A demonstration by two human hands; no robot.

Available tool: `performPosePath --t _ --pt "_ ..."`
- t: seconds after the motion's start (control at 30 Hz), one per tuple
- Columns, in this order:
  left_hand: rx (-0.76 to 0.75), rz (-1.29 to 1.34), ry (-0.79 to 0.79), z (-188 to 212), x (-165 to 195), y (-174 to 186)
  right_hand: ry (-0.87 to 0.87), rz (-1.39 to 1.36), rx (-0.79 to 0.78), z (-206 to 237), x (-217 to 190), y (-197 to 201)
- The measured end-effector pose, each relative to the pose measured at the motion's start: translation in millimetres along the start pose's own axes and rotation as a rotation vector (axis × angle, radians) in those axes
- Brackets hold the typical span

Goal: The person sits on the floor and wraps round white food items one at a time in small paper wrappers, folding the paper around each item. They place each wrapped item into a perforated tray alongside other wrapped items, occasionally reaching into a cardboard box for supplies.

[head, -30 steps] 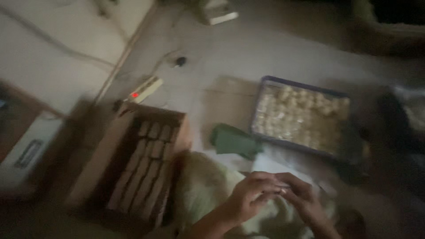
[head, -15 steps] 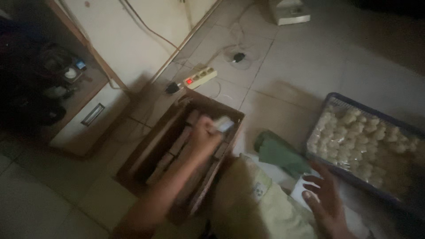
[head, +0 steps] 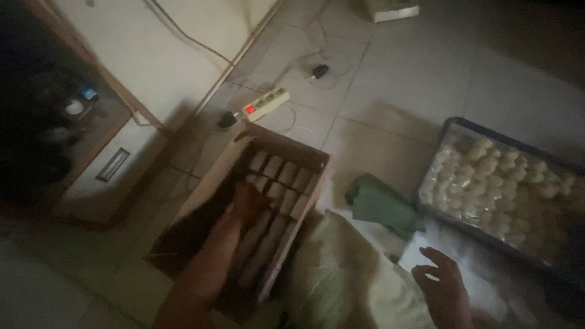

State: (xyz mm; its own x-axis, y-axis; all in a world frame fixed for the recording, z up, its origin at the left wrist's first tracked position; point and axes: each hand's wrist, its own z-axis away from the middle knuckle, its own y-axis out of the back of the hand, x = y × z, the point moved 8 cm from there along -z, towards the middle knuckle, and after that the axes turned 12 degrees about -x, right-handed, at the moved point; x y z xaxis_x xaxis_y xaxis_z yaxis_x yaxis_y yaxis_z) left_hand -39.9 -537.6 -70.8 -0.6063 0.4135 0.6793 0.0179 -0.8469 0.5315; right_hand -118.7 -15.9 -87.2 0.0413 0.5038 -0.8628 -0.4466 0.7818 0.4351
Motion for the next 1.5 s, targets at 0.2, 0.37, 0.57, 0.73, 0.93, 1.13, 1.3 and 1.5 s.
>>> performPosePath --t 0.2,0.37,0.57,0.73,0.93,1.13,1.3,1.5 --pt "-0.058 -0.504 0.120 -1.2 30.7 -5.2 0.024 0.108 0.103 17.8 14.8 44.1" --pt "0.296 -0.682 -0.208 27.6 144.4 6.1 -0.195 0.243 0.272 41.5 46.7 138.5" --pt "0.041 -0.097 -0.507 33.9 244.2 -174.3 -0.184 0.414 0.502 55.6 94.4 183.3" --pt "0.010 -0.126 -0.319 34.3 265.7 -362.4 -0.075 0.324 0.315 38.1 111.9 164.5" --pt "-0.096 -0.543 -0.233 13.6 267.0 -441.9 0.133 0.398 0.255 36.4 89.2 143.6" --pt "0.003 -0.048 -0.251 -4.3 248.1 -422.0 0.214 0.327 0.317 32.5 92.9 157.0" --pt "-0.137 -0.102 -0.179 6.6 219.7 -419.3 -0.017 0.191 0.207 12.1 140.7 149.8" --pt "-0.921 0.820 0.203 8.0 231.1 -450.5 -0.096 0.151 0.052 -2.4 164.3 134.3"
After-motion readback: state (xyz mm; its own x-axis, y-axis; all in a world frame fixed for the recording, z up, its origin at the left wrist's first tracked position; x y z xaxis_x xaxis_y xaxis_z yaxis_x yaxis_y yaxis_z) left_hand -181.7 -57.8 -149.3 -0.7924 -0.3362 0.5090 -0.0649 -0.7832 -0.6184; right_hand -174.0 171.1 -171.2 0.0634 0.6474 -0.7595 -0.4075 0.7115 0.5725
